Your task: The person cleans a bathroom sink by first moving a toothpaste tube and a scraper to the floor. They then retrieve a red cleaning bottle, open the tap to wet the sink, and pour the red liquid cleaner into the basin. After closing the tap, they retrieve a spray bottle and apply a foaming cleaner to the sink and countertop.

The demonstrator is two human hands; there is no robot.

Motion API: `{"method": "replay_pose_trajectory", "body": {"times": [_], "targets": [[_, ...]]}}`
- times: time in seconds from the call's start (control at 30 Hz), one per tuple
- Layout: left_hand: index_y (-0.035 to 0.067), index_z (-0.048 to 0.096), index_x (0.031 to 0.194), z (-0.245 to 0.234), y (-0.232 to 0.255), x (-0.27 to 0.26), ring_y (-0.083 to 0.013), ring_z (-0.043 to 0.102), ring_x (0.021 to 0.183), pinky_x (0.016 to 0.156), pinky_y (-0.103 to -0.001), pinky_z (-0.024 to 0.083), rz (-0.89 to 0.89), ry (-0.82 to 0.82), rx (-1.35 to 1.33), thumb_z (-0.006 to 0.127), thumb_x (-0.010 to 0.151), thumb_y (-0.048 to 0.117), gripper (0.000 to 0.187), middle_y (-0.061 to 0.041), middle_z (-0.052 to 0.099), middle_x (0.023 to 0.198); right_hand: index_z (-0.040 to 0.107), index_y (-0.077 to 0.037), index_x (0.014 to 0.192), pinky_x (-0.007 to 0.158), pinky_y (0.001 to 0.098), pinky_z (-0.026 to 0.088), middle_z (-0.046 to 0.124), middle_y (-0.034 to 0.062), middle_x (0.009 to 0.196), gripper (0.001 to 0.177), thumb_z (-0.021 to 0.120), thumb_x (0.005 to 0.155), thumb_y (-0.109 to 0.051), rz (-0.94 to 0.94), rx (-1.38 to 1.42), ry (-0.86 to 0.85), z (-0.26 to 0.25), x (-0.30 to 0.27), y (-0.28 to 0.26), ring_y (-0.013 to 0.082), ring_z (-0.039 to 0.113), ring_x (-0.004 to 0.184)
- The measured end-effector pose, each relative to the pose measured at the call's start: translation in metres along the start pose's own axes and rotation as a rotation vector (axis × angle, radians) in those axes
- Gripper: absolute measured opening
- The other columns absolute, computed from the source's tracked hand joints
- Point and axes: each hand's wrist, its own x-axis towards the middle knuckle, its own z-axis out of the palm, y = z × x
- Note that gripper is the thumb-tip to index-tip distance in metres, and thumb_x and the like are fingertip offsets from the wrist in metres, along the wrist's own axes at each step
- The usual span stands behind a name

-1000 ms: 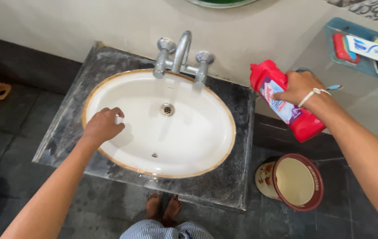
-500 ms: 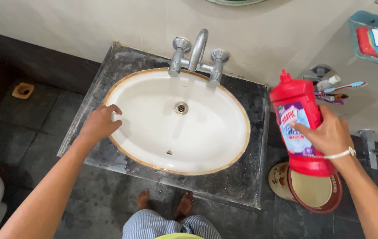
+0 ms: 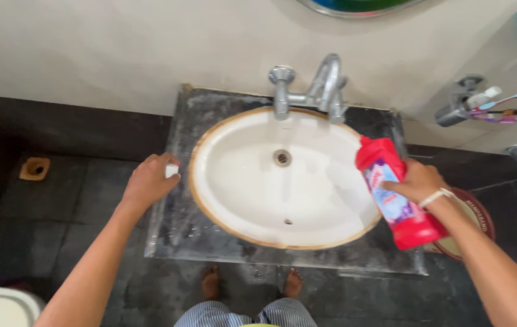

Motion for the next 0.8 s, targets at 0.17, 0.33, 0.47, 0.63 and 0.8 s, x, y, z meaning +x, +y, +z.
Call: {"method": "replay_pose_trajectory", "body": {"times": [0.17,0.33,0.47,0.63,0.8], "targets": [[0.015,0.070,0.112,-0.043,-0.050,-0.003,-0.0383,0.067,0.104,0.089,-0.049,0.053,-0.027,0.021,0.025,0.075,0.079,0.022,0.034,-0.016,0.069,0.107,0.071,0.000,0.108,0.087,0.0473,0.059,0.075,0.0266,0.099,0.073,0.086,0.061,-0.054,-0.137,0.029,-0.027,0.051,0.017,-0.127,0.0421,0.075,0.093],[0.016,0.071,0.114,-0.055,-0.085,-0.009,-0.0386,0.066,0.107,0.092,-0.049,0.053,-0.022,0.003,0.047,0.076,0.081,0.023,0.034,-0.016,0.068,0.111,0.068,-0.004,0.111,0.073,0.0453,0.061,0.076,0.0232,0.088,0.062,0.083,0.069,-0.046,-0.299,0.176,-0.116,0.050,-0.023,-0.227,0.0386,0.076,0.078],[0.017,0.071,0.114,-0.053,-0.091,0.000,-0.0389,0.066,0.107,0.090,-0.050,0.053,-0.012,-0.013,0.039,0.077,0.078,0.024,0.037,-0.016,0.068,0.111,0.063,-0.008,0.122,0.072,0.0438,0.062,0.076,0.0221,0.084,0.064,0.082,0.070,-0.041,-0.337,0.077,-0.253,0.032,-0.081,-0.226,0.0370,0.077,0.075],[0.018,0.071,0.114,-0.030,-0.081,0.003,-0.0379,0.068,0.104,0.090,-0.050,0.054,-0.011,-0.064,-0.007,0.075,0.079,0.025,0.036,-0.016,0.069,0.109,0.061,-0.012,0.125,0.077,0.0461,0.062,0.076,0.0219,0.084,0.068,0.082,0.069,-0.044,-0.226,-0.141,-0.262,0.006,-0.122,-0.136,0.0377,0.076,0.081],[0.016,0.070,0.114,-0.011,-0.061,0.012,-0.0398,0.067,0.103,0.089,-0.050,0.054,0.019,-0.078,-0.012,0.074,0.079,0.024,0.036,-0.017,0.068,0.108,0.065,-0.011,0.119,0.079,0.0519,0.060,0.075,0.0234,0.089,0.059,0.080,0.073,-0.046,-0.008,-0.356,-0.122,-0.042,-0.114,-0.088,0.0425,0.075,0.085]]}}
